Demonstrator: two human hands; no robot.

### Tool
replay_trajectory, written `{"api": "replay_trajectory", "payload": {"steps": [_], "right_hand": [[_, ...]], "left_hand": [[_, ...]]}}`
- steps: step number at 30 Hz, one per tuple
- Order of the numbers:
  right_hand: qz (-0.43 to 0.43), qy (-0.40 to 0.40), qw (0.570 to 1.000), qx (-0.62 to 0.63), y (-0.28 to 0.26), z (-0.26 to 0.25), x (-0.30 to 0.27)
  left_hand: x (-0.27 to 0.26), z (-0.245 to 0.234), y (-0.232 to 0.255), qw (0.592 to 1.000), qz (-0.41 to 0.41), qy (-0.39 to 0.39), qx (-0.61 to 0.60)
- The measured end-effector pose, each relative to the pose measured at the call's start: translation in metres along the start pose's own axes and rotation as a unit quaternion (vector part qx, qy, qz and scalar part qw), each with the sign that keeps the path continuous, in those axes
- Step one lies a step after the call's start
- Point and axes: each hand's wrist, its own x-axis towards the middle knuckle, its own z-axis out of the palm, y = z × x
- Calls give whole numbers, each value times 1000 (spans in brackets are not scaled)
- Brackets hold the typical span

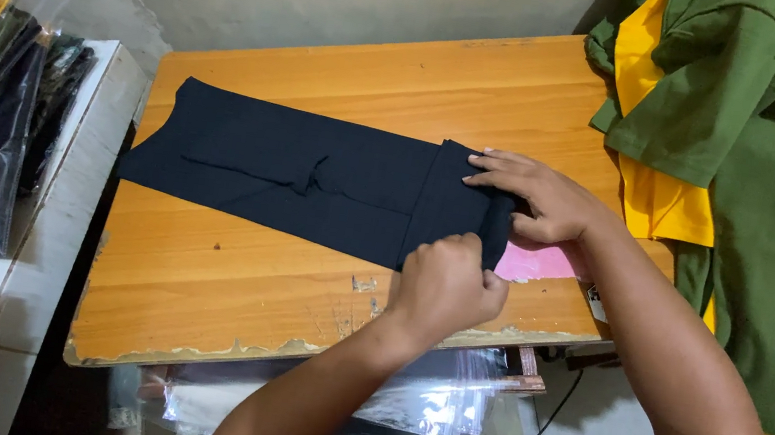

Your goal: Folding a black t-shirt and placing it into a clear plastic adhesive bag.

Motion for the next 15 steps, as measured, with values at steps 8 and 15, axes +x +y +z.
{"api": "replay_trajectory", "payload": {"steps": [8,15], "right_hand": [[11,88,996,-19,18,5,-7],[12,103,995,12,11,-14,-14]], "left_hand": [[-14,-6,-2,996,6,61,-62],[-28,-4,16,992,115,54,-5]]}}
